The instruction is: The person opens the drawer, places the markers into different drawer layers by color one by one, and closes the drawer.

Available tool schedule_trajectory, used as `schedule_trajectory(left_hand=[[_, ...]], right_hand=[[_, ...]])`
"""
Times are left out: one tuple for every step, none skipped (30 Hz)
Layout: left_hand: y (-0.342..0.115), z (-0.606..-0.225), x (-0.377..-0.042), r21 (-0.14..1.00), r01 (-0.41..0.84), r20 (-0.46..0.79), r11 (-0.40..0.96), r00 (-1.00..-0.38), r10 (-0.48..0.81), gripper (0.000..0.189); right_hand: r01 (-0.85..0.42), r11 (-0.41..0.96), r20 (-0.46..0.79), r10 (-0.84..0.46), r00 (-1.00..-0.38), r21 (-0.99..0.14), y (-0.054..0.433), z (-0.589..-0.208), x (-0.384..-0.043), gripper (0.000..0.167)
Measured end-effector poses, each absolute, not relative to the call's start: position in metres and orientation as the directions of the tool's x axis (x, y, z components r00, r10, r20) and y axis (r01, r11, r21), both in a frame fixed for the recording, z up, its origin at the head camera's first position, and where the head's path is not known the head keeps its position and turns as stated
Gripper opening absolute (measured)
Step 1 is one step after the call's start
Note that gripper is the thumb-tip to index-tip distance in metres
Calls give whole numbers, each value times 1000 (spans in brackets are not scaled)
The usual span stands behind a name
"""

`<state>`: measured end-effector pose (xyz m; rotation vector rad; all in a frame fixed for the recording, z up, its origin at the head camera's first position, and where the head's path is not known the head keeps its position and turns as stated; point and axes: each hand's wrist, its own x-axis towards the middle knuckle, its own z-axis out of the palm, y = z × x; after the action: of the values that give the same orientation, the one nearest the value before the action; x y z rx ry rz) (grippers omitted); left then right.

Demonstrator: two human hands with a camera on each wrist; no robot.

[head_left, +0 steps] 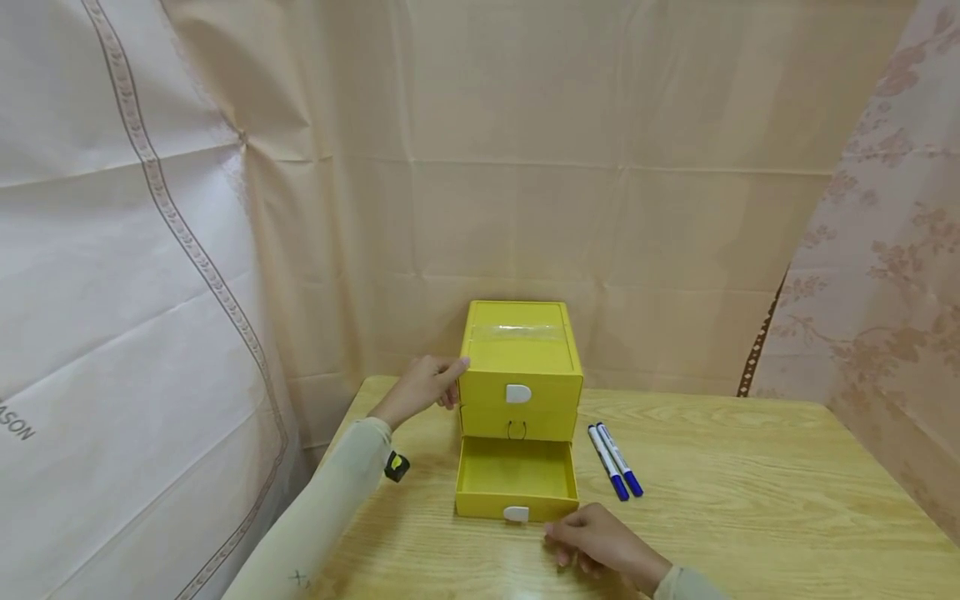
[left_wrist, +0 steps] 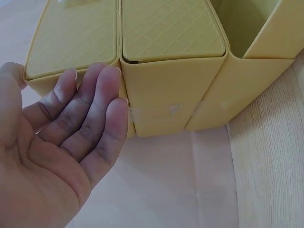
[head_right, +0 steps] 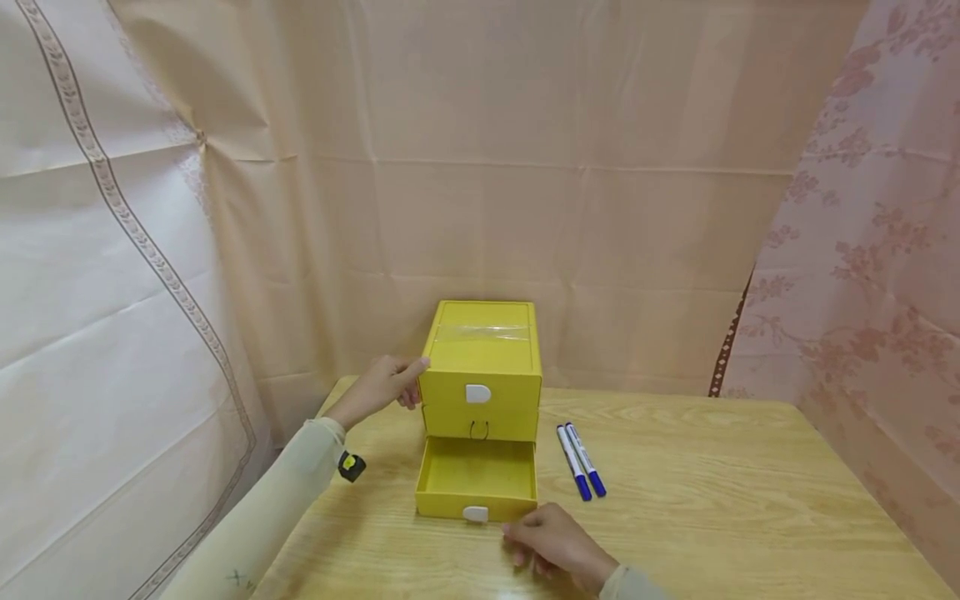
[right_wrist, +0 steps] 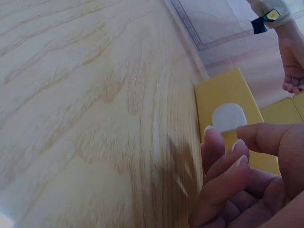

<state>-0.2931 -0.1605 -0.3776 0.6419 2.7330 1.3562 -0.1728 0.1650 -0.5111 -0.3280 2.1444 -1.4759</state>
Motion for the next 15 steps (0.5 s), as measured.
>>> schedule_trajectory(left_hand=[[-161, -377, -293, 767, 351, 160, 537, -915, 370, 58], [-160, -377, -293, 767, 350, 160, 537, -916, 368, 58], [-160, -377, -293, 768, 349, 161, 537, -917, 366, 58], [-160, -377, -293, 767, 349, 161, 539, -917, 365, 58], [-160, -377, -293, 768, 347, 160, 538, -918, 364, 58], [-160, -376, -293, 767, 346, 159, 540, -918, 363, 58], [-160, -376, -293, 766, 346, 159, 542, -919, 362, 59], [-160, -376, -293, 764, 346, 159, 545, -919, 360, 59], [-160, -377, -293, 761, 346, 159, 549, -920, 359, 59], [-160, -377, -293, 759, 344, 158, 552, -921, 356, 59], [-160, -377, -292, 758, 342, 157, 555, -922, 354, 59], [-160, -377, -292, 757, 340, 155, 558, -923, 352, 59], [-159, -378, -292, 757, 339, 155, 559, -924, 351, 59], [-159, -378, -292, 759, 336, 153, 557, -924, 349, 59], [-159, -378, -292, 762, 334, 152, 555, -925, 348, 59]], right_hand=[[92, 381, -277, -467, -839, -920, 168, -511, -173, 35], [94, 383, -279, -465, -840, -919, 170, -510, -173, 35], [97, 383, -281, -462, -841, -919, 173, -510, -173, 34], [101, 384, -284, -458, -842, -918, 175, -510, -174, 34], [102, 386, -285, -453, -845, -917, 177, -509, -174, 34], [101, 389, -284, -450, -847, -916, 179, -509, -174, 35], [102, 389, -284, -444, -850, -915, 181, -509, -174, 35], [99, 390, -280, -442, -853, -916, 183, -509, -175, 35], [95, 388, -275, -440, -855, -917, 185, -509, -175, 36], [92, 388, -271, -437, -858, -917, 186, -509, -176, 35], [85, 389, -264, -434, -861, -917, 189, -509, -176, 34], [80, 390, -259, -431, -865, -917, 191, -509, -177, 33], [73, 397, -254, -424, -869, -915, 193, -509, -178, 33], [66, 402, -249, -421, -872, -913, 196, -508, -178, 32], [58, 410, -243, -416, -876, -910, 198, -508, -179, 32]])
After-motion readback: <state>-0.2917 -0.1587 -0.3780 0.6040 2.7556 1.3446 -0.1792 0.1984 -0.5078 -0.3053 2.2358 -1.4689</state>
